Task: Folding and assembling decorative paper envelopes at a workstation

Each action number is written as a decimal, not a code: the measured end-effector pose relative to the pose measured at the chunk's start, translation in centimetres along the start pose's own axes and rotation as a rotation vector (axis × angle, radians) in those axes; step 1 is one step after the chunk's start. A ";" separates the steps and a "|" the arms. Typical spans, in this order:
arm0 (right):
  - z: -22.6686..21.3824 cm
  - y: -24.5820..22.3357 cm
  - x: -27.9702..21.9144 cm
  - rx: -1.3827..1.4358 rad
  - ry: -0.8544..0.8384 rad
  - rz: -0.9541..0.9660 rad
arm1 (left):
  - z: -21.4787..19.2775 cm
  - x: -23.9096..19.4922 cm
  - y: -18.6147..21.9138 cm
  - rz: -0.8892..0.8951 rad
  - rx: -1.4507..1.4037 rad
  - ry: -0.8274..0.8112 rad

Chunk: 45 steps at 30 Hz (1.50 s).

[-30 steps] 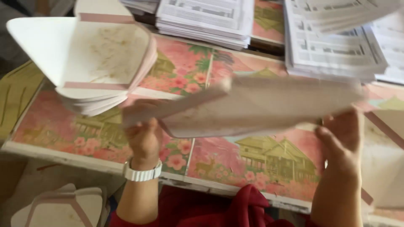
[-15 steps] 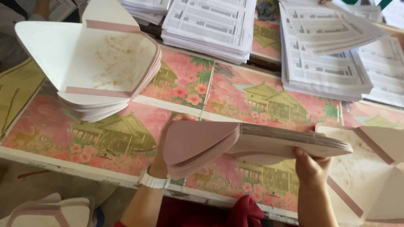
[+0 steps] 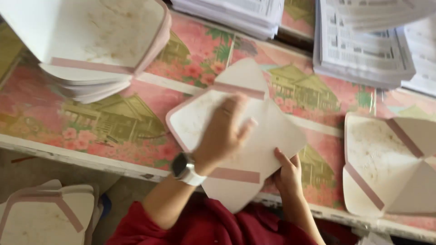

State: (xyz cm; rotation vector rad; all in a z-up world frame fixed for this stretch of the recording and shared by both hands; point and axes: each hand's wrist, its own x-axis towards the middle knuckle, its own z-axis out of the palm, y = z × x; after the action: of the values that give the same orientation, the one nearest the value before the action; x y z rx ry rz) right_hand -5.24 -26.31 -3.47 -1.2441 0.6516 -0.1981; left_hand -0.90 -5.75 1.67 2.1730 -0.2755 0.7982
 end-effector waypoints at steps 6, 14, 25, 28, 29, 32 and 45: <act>-2.7 -2.2 0.8 -0.214 -0.272 0.179 | 7.4 -6.1 -1.0 0.249 0.115 -0.600; -5.2 -3.2 10.0 -1.239 -0.290 -0.870 | 8.2 -6.5 -1.5 0.257 0.127 -0.479; -3.6 -0.1 9.4 -1.341 -0.081 -1.324 | 6.9 -5.4 -0.3 0.271 0.177 -0.622; -3.6 -1.4 9.0 -1.265 -0.130 -1.276 | 6.9 -5.6 -0.5 0.255 0.137 -0.598; -3.6 -1.9 9.0 -1.205 -0.159 -1.205 | 7.0 -5.5 -0.5 0.234 0.103 -0.604; -3.2 -2.7 8.0 -0.627 -0.194 -0.726 | 6.9 -5.7 -0.6 0.189 0.043 -0.622; 7.5 1.0 2.8 -0.712 -0.433 -0.737 | 5.7 -3.9 -0.9 0.254 0.017 -0.590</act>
State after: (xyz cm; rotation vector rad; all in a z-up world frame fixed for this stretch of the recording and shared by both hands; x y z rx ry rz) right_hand 0.99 -21.24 -4.09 -2.1094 -0.1730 -0.3027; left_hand -1.01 -9.64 -4.09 2.3770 -0.8556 0.2666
